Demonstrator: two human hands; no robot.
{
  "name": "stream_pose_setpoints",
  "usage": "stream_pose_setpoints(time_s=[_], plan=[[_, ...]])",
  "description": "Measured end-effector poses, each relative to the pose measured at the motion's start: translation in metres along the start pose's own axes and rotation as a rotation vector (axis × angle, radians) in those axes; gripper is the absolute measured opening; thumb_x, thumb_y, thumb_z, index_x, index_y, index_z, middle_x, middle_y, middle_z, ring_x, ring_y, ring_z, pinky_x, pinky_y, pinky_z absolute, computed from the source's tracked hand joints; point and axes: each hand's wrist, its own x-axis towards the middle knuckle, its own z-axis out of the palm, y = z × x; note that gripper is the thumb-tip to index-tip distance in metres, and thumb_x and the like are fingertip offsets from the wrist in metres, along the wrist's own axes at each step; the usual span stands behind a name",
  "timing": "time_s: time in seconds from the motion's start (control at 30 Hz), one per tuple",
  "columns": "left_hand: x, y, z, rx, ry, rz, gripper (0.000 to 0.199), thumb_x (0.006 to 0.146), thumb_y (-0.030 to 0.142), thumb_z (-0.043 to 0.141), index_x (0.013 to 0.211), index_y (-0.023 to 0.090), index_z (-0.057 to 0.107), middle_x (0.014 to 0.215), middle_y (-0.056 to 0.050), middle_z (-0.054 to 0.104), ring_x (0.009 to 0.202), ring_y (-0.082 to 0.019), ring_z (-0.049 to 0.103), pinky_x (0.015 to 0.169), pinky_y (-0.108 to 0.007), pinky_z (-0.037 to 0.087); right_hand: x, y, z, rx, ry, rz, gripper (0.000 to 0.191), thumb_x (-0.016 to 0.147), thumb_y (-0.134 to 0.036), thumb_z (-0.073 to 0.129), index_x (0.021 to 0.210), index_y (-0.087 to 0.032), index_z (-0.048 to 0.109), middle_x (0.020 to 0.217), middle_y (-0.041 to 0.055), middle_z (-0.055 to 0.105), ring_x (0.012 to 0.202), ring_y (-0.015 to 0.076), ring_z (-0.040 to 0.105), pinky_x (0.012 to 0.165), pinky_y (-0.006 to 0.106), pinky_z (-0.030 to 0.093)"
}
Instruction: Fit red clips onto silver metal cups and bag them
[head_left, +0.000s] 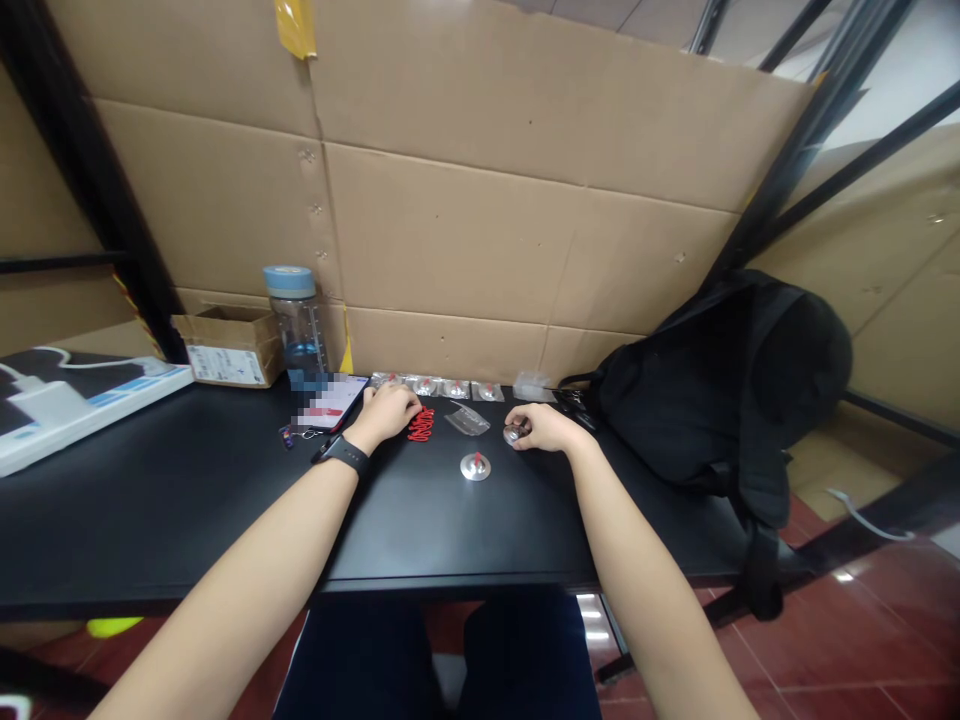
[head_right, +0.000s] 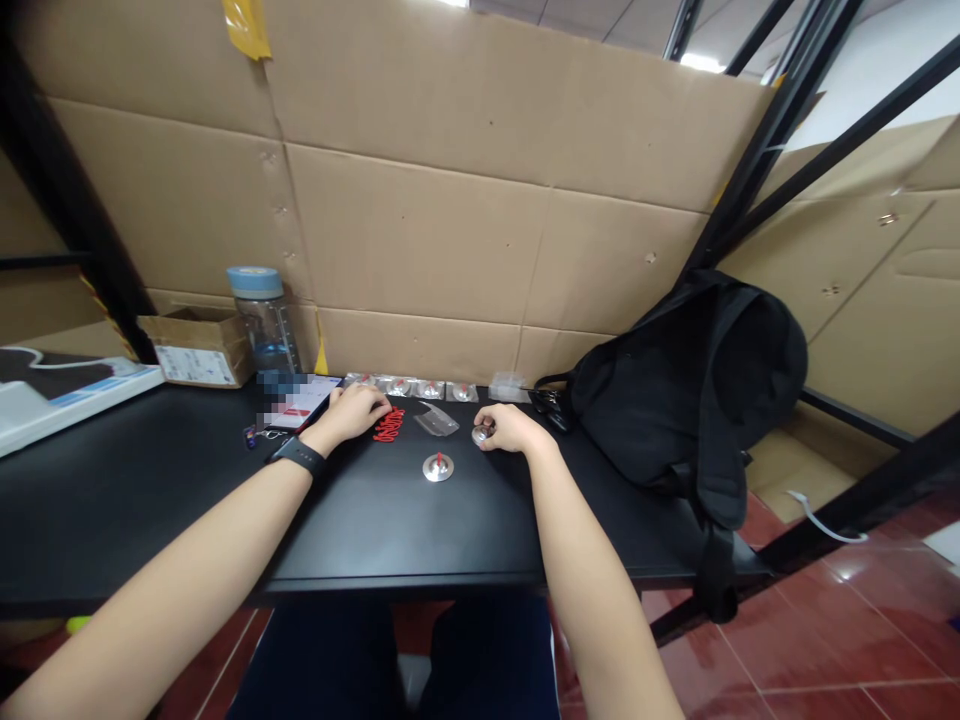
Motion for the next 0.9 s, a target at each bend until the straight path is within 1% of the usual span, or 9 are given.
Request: stream_pose_setpoints(time_s=[0.07, 0.13, 0.23, 0.37, 0.47, 0.6, 0.77, 0.9], plan=[[0.0, 0.0, -0.001, 0.002, -0.007, -0.008, 0.03, 0.094, 0.043, 0.054, 0.087, 0.025, 0.077, 0.109, -0.011, 0.075, 0.113, -0.035, 0.058, 0.093, -0.048, 0.038, 0.0, 0.0, 0.0, -0.003, -0.003, 0.003, 0.044, 0.064, -0.023, 0.085, 0.107, -0.022, 0.074, 0.1, 0.0024, 0.074, 0.08, 0.0171, 0.067, 0.074, 0.027, 0.049], [0.001, 0.001, -0.001, 0.003, -0.025, -0.021, 0.027, 0.092, 0.044, 0.058, 0.087, 0.026, 0.077, 0.108, -0.009, 0.075, 0.112, -0.034, 0.059, 0.093, -0.048, 0.038, -0.001, -0.001, -0.001, -0.002, -0.01, 0.005, 0.043, 0.065, -0.022, 0.085, 0.106, -0.022, 0.073, 0.1, 0.0022, 0.074, 0.081, 0.017, 0.067, 0.074, 0.026, 0.049], [0.002, 0.001, 0.0, 0.015, -0.051, -0.047, 0.021, 0.09, 0.039, 0.06, 0.088, 0.027, 0.077, 0.11, -0.007, 0.075, 0.114, -0.033, 0.059, 0.094, -0.048, 0.038, -0.002, -0.005, -0.002, 0.012, -0.019, 0.015, 0.045, 0.066, -0.021, 0.084, 0.11, -0.021, 0.072, 0.101, 0.0024, 0.074, 0.082, 0.0166, 0.067, 0.074, 0.025, 0.049], [0.004, 0.003, 0.002, 0.035, -0.089, -0.073, 0.023, 0.091, 0.037, 0.057, 0.087, 0.028, 0.077, 0.112, -0.007, 0.074, 0.119, -0.034, 0.057, 0.095, -0.049, 0.039, -0.004, -0.009, -0.003, 0.034, -0.014, 0.028, 0.051, 0.069, -0.018, 0.083, 0.118, -0.021, 0.069, 0.104, 0.0037, 0.073, 0.083, 0.0162, 0.067, 0.075, 0.024, 0.049], [0.004, 0.007, 0.002, 0.037, -0.107, -0.111, 0.021, 0.088, 0.036, 0.059, 0.086, 0.027, 0.078, 0.113, -0.008, 0.074, 0.119, -0.036, 0.056, 0.095, -0.05, 0.04, -0.004, -0.009, -0.003, 0.019, -0.019, 0.021, 0.05, 0.07, -0.017, 0.083, 0.117, -0.022, 0.069, 0.106, 0.0038, 0.073, 0.083, 0.0161, 0.067, 0.075, 0.024, 0.049], [0.006, 0.011, 0.001, 0.016, -0.139, -0.166, 0.019, 0.082, 0.033, 0.061, 0.085, 0.029, 0.079, 0.11, -0.007, 0.075, 0.117, -0.037, 0.057, 0.094, -0.051, 0.041, -0.003, -0.006, -0.002, 0.001, -0.015, -0.004, 0.05, 0.07, -0.017, 0.082, 0.119, -0.022, 0.069, 0.107, 0.004, 0.073, 0.084, 0.0165, 0.067, 0.075, 0.025, 0.049], [0.005, 0.013, 0.0, 0.017, -0.137, -0.173, 0.019, 0.08, 0.033, 0.061, 0.084, 0.028, 0.079, 0.109, -0.008, 0.075, 0.116, -0.039, 0.057, 0.093, -0.051, 0.041, -0.002, -0.003, -0.002, 0.038, -0.029, -0.01, 0.051, 0.07, -0.016, 0.082, 0.119, -0.022, 0.07, 0.106, 0.0042, 0.072, 0.085, 0.0165, 0.066, 0.077, 0.025, 0.05], [0.003, 0.014, -0.003, 0.011, -0.142, -0.171, 0.018, 0.079, 0.031, 0.06, 0.08, 0.026, 0.078, 0.108, -0.009, 0.075, 0.113, -0.038, 0.058, 0.091, -0.05, 0.041, -0.001, -0.004, -0.003, 0.051, -0.038, -0.015, 0.052, 0.068, -0.015, 0.083, 0.118, -0.021, 0.07, 0.104, 0.0046, 0.072, 0.085, 0.0168, 0.066, 0.078, 0.026, 0.05]])
